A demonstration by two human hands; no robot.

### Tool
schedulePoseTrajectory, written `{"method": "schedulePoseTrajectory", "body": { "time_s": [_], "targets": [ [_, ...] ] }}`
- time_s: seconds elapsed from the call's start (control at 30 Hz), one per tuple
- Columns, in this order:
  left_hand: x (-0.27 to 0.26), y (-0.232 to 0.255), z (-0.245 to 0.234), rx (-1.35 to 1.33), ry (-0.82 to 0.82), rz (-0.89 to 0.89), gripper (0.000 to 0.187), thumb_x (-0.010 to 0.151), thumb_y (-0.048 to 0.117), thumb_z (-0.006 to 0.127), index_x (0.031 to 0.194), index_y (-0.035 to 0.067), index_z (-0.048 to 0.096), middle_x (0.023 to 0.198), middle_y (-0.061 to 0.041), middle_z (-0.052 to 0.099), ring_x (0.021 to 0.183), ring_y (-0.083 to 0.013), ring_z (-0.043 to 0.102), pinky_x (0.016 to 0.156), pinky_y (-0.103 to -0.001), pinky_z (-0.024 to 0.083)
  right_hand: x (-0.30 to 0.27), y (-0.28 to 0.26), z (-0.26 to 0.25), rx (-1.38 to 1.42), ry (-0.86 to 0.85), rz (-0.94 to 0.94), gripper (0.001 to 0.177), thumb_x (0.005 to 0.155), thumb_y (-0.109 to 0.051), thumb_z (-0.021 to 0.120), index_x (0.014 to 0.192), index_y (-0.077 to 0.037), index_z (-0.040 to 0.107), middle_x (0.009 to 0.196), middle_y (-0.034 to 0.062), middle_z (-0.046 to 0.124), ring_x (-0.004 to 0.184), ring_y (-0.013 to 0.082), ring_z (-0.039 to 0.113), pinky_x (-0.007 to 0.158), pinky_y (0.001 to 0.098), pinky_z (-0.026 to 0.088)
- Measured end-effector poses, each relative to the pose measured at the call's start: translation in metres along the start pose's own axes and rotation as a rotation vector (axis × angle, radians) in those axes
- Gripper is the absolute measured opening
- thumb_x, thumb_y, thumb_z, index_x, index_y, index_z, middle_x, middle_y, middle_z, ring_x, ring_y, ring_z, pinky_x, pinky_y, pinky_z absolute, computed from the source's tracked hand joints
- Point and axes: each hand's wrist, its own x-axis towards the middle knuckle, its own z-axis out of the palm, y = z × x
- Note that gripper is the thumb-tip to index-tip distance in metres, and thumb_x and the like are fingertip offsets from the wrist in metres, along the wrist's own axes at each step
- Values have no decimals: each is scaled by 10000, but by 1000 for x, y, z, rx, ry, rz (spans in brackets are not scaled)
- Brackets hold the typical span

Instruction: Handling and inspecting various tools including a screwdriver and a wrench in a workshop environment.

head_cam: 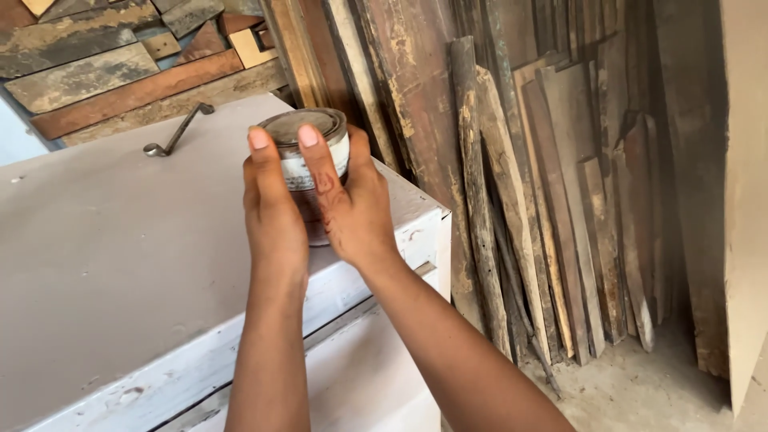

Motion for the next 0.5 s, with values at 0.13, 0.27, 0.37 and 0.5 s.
{"method": "schedulePoseTrajectory", "body": {
  "time_s": [0.13,0.27,0.37,0.5],
  "targets": [
    [3,-1,1,-28,-8,-44,856,930,735,392,1366,15,548,1332,-132,637,1255,-233,596,1047,-368,470,1,-1,0,-54,1,27,718,960,-652,480,1303,-29,575,991,169,766,906,254,728,810,353,570],
    [6,-4,1,32,45,-56,864,901,759,391,1275,9,604,1197,-120,677,1095,-227,643,928,-360,524,-1,-5,3,-110,51,-16,784,944,-708,508,1287,-8,582,1032,194,765,937,271,757,848,376,581],
    [12,-17,1,79,48,2,877,907,780,374,1197,-6,636,1122,-138,701,1036,-238,675,891,-362,544,-3,3,10,-285,118,-16,818,899,-751,504,1227,-6,589,988,230,762,909,354,761,814,441,588],
    [9,-9,1,203,91,-67,861,870,803,352,1137,45,659,1013,-155,760,993,-275,714,880,-379,529,-4,-1,14,-572,151,114,861,849,-802,419,1176,-20,572,912,254,762,892,427,756,801,523,575]
  ]
}}
